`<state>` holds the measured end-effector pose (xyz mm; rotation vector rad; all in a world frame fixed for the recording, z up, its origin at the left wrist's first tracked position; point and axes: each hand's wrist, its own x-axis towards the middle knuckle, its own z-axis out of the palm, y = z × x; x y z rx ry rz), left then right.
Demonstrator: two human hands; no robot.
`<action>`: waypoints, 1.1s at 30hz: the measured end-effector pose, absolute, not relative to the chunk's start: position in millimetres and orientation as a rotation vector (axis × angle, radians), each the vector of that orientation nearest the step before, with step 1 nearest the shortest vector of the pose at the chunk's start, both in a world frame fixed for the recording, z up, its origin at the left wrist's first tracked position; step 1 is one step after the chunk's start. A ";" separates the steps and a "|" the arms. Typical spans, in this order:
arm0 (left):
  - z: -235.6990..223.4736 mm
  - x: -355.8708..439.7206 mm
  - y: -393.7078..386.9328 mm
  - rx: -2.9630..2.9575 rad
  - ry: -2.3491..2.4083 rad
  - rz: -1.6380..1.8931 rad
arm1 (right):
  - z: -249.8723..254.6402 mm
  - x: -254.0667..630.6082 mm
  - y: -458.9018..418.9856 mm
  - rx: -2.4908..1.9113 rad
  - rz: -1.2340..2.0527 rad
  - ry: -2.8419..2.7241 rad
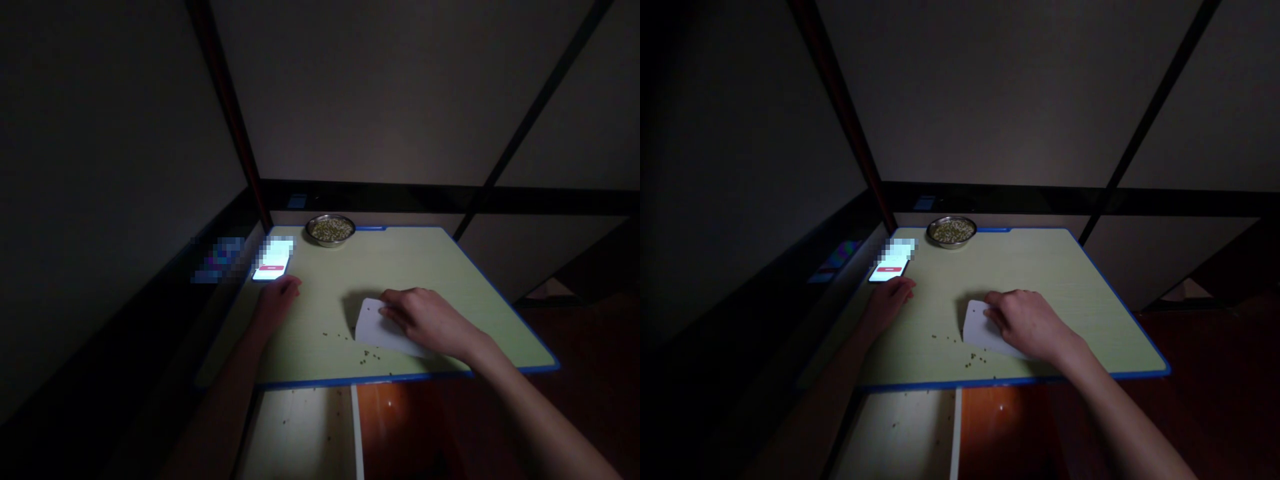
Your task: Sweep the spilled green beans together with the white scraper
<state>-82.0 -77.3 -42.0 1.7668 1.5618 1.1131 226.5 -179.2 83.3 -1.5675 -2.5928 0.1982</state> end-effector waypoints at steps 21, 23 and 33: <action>-41.9 -82.2 -77.4 1.766 1.553 1.135 | 58.5 175.3 -168.5 -1.720 0.199 -2.459; -40.4 -81.2 -78.0 1.765 1.562 1.126 | 57.7 179.0 -167.1 -1.717 0.212 -2.429; -37.6 -80.3 -80.2 1.757 1.567 1.121 | 57.5 181.9 -165.8 -1.758 0.223 -2.402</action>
